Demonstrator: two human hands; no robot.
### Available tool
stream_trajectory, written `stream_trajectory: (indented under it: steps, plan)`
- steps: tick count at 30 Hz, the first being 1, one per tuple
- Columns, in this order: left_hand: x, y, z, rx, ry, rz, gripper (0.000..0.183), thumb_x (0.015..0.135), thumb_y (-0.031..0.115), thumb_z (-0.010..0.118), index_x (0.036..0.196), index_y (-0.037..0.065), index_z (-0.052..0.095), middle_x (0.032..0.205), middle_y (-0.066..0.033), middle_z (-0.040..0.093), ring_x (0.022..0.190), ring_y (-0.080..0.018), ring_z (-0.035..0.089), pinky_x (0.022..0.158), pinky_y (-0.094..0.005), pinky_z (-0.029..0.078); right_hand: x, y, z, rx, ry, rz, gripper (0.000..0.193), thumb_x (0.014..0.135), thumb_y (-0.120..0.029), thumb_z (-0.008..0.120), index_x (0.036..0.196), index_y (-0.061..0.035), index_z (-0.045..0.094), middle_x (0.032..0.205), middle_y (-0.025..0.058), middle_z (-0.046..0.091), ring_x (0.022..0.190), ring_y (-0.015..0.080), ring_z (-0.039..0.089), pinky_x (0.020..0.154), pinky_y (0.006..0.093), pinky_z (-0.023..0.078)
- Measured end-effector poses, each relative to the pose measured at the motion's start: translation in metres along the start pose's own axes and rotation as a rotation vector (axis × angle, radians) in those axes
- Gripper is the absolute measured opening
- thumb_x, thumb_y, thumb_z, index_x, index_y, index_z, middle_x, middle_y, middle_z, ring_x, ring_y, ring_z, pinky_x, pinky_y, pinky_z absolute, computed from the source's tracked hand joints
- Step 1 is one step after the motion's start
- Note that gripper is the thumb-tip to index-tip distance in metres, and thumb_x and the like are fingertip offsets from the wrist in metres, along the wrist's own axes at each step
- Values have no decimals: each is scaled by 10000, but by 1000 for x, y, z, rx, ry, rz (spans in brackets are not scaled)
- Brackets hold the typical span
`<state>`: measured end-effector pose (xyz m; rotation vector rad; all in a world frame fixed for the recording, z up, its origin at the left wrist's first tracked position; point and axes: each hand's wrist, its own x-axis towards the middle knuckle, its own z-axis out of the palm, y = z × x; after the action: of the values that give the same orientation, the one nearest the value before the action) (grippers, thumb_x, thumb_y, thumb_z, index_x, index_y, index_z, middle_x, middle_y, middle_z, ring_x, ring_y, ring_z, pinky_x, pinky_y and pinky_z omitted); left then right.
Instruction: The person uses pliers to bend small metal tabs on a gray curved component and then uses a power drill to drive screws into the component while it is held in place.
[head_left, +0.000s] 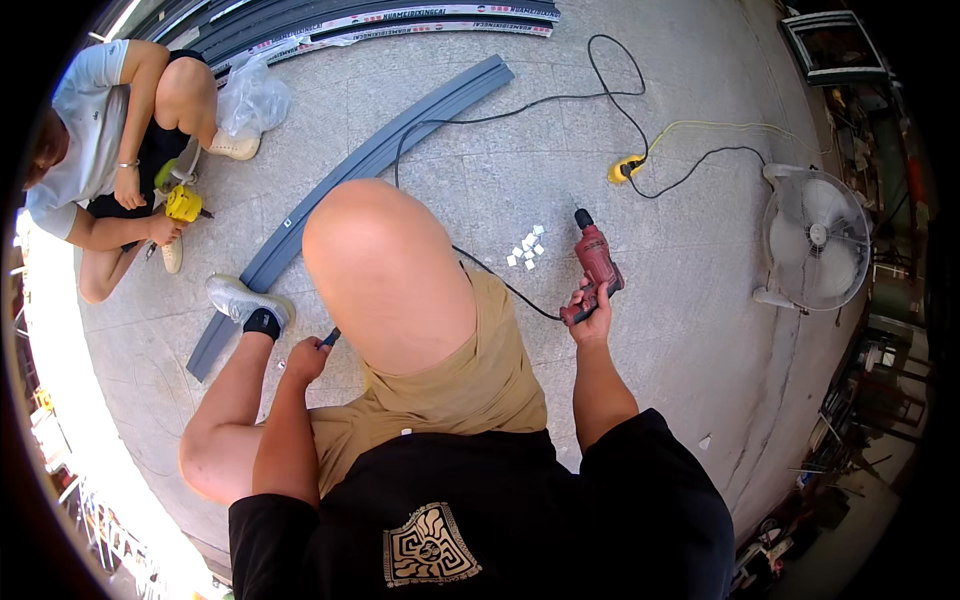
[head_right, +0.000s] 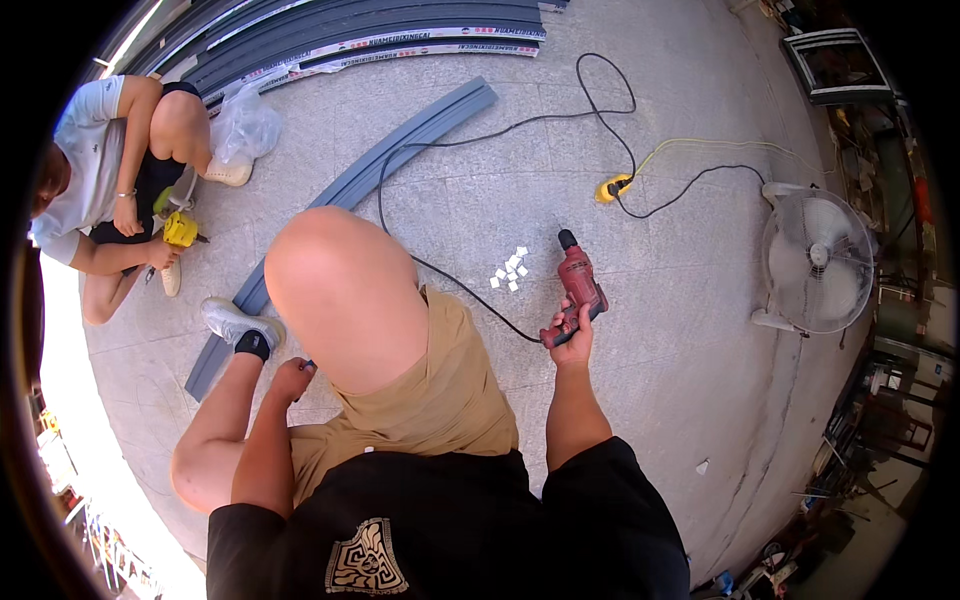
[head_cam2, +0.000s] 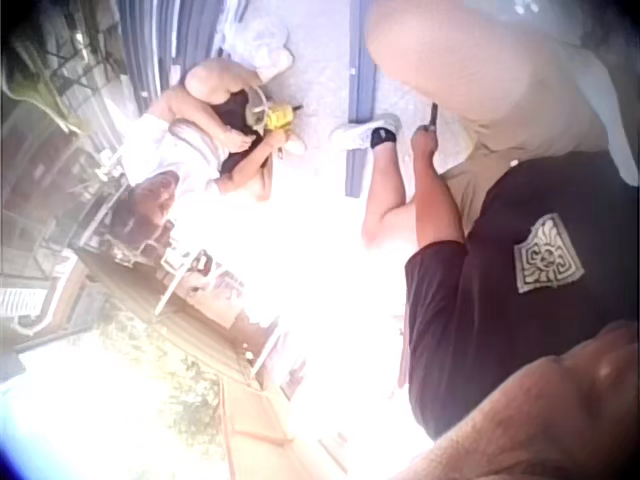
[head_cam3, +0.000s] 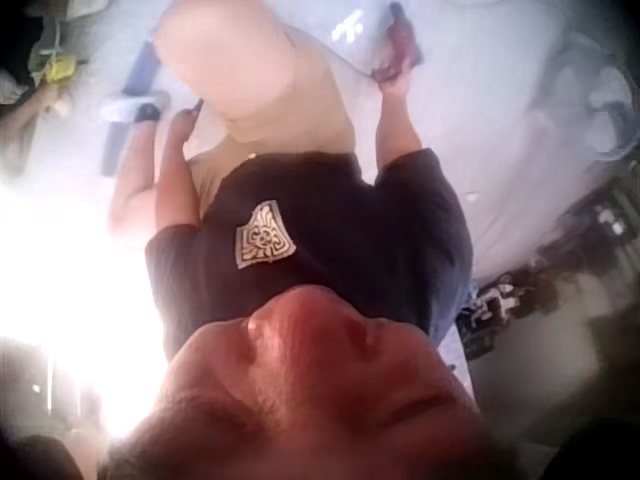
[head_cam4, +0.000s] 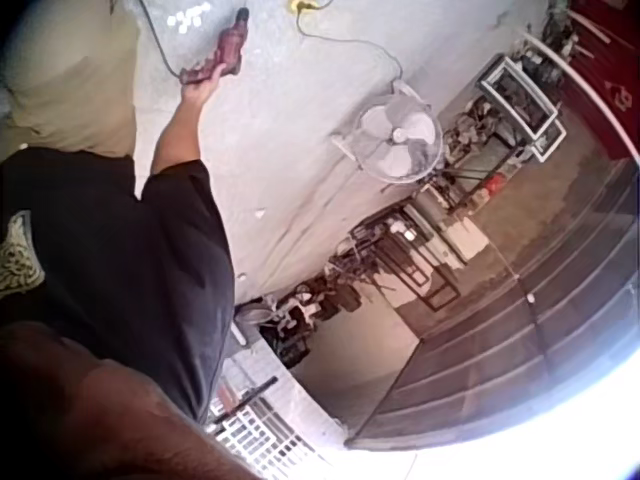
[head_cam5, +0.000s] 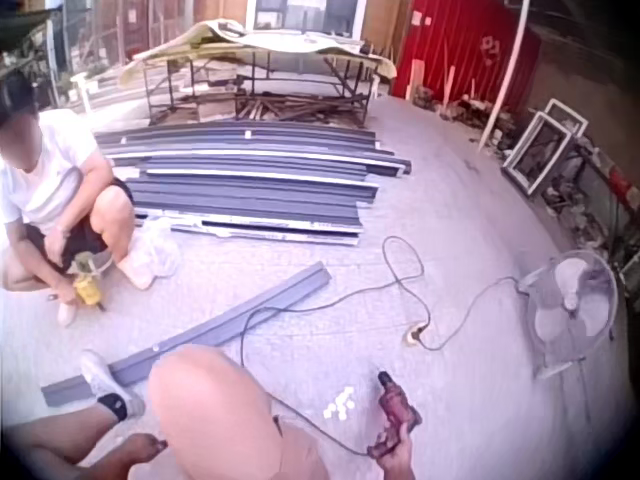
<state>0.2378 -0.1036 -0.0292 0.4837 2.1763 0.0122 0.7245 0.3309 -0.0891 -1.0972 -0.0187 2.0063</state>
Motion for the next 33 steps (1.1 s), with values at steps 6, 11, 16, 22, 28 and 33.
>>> stream_trajectory:
  steps: [6,11,16,22,28,33]
  plan:
    - [8,-16,19,72,57,90,379,1008,354,674,1107,0,766,1040,-279,776,1018,-463,741,905,-532,569,8,7,-28,8,32,63,494,1082,-503,672,1386,-120,603,1146,40,729,832,154,663,690,272,605]
    - [13,-39,30,28,68,247,440,1012,385,649,1166,-11,765,1104,-299,771,1067,-481,729,938,-536,567,18,20,-58,-35,35,166,513,1069,-537,680,1313,-88,642,1076,60,728,848,174,671,733,314,607]
    - [8,-18,33,39,84,316,437,1052,371,572,1229,21,764,1170,-294,766,1122,-482,718,963,-552,566,33,25,-85,-247,254,167,523,1070,-587,653,1159,-73,682,942,71,697,821,204,664,773,403,596]
    - [-3,-30,34,99,131,480,400,1081,299,508,1325,68,725,1258,-258,757,1150,-469,715,956,-551,574,9,45,3,-1837,945,-277,326,984,-295,786,1178,-39,730,1265,219,677,1076,427,694,957,537,568]
    - [10,-27,50,81,71,407,399,1082,331,532,1275,50,739,1212,-270,764,1133,-473,719,941,-553,578,23,61,74,-2256,-168,-744,333,950,-257,733,1214,-56,765,1431,183,630,1417,386,544,1110,475,511]
    - [4,-8,58,27,17,142,357,1033,349,690,1200,43,767,1120,-249,783,1107,-447,732,964,-535,570,75,84,81,-2576,-762,-619,338,1023,-129,541,1251,5,751,1578,119,583,1540,358,440,1207,488,437]
